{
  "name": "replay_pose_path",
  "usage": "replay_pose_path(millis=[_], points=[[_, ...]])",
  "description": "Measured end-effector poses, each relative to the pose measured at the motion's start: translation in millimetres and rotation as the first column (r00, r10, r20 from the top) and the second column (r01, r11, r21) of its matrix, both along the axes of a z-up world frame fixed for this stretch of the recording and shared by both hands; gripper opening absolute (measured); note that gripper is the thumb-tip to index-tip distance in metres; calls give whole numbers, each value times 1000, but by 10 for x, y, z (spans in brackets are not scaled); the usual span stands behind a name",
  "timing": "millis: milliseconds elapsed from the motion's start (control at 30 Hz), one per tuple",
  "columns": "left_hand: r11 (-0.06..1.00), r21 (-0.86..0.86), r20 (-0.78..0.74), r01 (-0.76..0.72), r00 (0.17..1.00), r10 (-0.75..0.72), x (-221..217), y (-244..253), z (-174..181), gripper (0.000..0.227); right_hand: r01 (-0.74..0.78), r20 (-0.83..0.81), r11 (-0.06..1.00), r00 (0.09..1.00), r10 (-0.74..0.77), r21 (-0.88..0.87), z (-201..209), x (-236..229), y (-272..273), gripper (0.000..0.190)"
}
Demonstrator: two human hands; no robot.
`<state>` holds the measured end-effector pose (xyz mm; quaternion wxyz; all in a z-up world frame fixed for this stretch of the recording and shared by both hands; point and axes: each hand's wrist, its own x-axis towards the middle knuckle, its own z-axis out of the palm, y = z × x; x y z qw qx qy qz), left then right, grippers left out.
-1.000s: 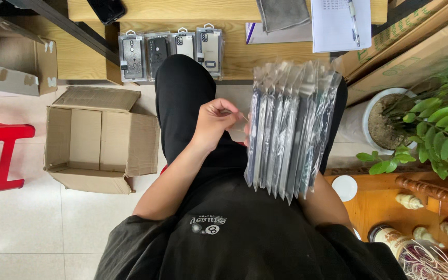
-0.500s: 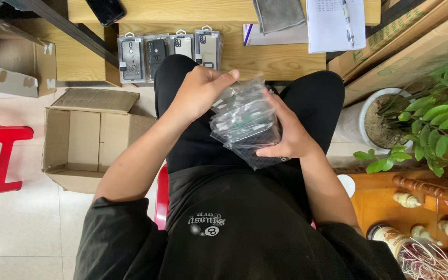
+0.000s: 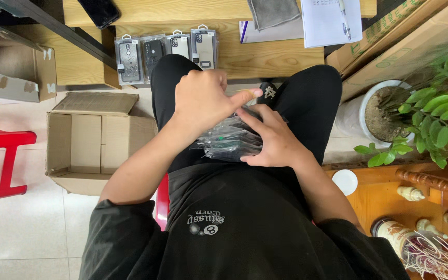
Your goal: The person wipes several individual phone cases using a grey cloth, stacks them together, and then writes a list of items in a notebook.
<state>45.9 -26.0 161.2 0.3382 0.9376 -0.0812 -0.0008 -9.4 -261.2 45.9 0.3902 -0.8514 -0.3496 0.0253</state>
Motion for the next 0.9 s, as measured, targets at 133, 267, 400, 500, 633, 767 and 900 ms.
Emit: replay_pose_path(millis=[133, 267, 400, 500, 633, 767, 900], points=[[995, 91, 179, -41, 984, 24, -77, 116, -29, 77, 98, -148, 977, 986, -70, 188, -43, 18, -92, 129], [971, 184, 332, -156, 939, 88, -146, 280, -264, 83, 175, -208, 942, 971, -118, 285, 135, 5, -99, 124], [969, 109, 355, -222, 919, 171, -218, 280, -494, 86, 228, -199, 933, 964, -176, 279, 97, 40, -82, 127], [972, 72, 386, -226, 905, 182, -414, 139, -542, 82, 291, -70, 926, 957, -282, 240, 61, 74, 9, 131], [983, 1, 449, -186, 878, 166, -649, -163, -689, 76, 370, -52, 882, 927, -371, 293, -10, 127, 117, 138], [999, -45, 540, -23, 840, 44, -634, -154, -961, 60, 422, -260, 764, 906, -335, 487, 147, 156, 97, 146], [930, -327, 552, 169, 832, 43, -627, -85, -1077, 26, 389, -326, 730, 915, -237, 562, 136, 172, 87, 146]])
